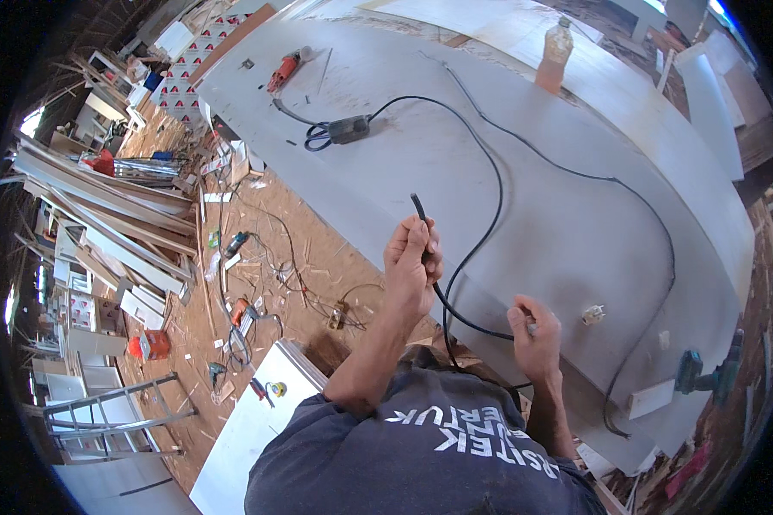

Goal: The person manipulates the power cord of a hand tool, removes parts from a plug using a drill, and strips the end of the cord using shears.

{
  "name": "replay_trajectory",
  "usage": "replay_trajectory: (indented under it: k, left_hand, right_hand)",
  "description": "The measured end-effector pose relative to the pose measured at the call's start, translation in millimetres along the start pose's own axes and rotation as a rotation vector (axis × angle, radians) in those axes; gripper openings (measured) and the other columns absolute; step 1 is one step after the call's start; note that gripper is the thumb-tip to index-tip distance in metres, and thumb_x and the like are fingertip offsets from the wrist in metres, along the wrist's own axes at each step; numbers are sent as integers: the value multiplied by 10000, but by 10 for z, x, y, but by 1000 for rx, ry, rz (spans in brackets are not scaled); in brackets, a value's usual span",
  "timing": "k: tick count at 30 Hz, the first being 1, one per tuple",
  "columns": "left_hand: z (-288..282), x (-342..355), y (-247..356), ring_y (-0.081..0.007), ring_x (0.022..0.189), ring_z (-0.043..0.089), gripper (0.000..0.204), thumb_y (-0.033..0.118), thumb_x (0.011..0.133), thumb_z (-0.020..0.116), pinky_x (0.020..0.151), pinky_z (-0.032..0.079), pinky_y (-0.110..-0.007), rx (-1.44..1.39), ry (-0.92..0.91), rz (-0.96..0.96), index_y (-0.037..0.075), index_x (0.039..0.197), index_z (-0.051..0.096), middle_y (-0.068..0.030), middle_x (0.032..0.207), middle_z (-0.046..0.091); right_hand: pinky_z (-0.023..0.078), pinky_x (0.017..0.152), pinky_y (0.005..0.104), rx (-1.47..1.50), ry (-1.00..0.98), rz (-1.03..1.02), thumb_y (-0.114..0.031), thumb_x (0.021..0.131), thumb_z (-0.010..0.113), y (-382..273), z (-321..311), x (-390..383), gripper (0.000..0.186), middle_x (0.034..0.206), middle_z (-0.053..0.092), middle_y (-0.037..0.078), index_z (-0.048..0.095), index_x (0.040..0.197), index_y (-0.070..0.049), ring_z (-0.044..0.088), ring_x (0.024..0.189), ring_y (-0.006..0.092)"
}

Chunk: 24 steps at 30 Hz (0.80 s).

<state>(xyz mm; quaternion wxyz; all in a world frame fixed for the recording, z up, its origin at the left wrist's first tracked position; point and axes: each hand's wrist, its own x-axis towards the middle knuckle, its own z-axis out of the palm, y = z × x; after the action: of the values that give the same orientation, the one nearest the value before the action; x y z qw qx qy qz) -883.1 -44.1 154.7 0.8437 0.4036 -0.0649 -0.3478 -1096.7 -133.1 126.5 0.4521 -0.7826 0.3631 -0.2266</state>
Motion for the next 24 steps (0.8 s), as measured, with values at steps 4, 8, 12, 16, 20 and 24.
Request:
replay_trajectory:
  k: [4, 8, 12, 16, 20, 24]
  left_hand:
    - [-157, 129, 152, -18, 543, 404, 174, 273, 1034, 571, 428, 284, -184, 29, 46, 61, 101, 1044, 591, 46, 756, 526]
    - [-339, 177, 202, -21, 563, 405, 118, 214, 1020, 582, 432, 283, -181, 68, 127, 65, 112, 1076, 599, 39, 779, 539]
    - [-518, 259, 224, -16, 555, 406, 122, 182, 1009, 594, 419, 279, -181, 106, 104, 102, 96, 1095, 604, 24, 810, 572]
    - [-632, 245, 253, -74, 703, 552, 114, 167, 1014, 585, 569, 423, -209, 199, 10, 93, 83, 1085, 617, -11, 904, 627]
    - [-372, 305, -53, -186, 958, 644, 133, 115, 1004, 579, 876, 489, -316, 357, -180, 60, 53, 1097, 650, -69, 1066, 677]
    - [-676, 939, 42, -229, 1049, 648, 170, 97, 975, 604, 986, 463, -363, 769, -426, 323, 25, 1111, 677, -105, 1135, 691]
  right_hand:
    - [512, 804, 406, -26, 49, -44, -158, 914, 654, -70, 122, 127, 235, 949, 683, 169, 664, 1081, 6, 660, 894, 312]
    - [511, 797, 410, -87, 26, -82, -155, 917, 649, -122, 178, 225, 232, 950, 685, 157, 661, 1095, -7, 659, 896, 308]
    - [511, 799, 409, -94, -10, -99, -159, 928, 641, -130, 226, 322, 221, 944, 685, 149, 662, 1097, -19, 659, 894, 314]
    - [514, 793, 415, -76, -68, -161, -168, 940, 629, -300, 437, 446, 252, 944, 690, 149, 646, 1145, -22, 660, 886, 333]
    - [520, 744, 387, 238, -78, -207, -162, 976, 588, -580, 858, 662, 300, 866, 661, 128, 598, 1232, -6, 652, 816, 261]
    - [499, 619, 300, 450, -135, 69, -158, 1017, 530, -720, 1060, 914, 305, 837, 616, 74, 567, 1275, 0, 572, 677, 129]
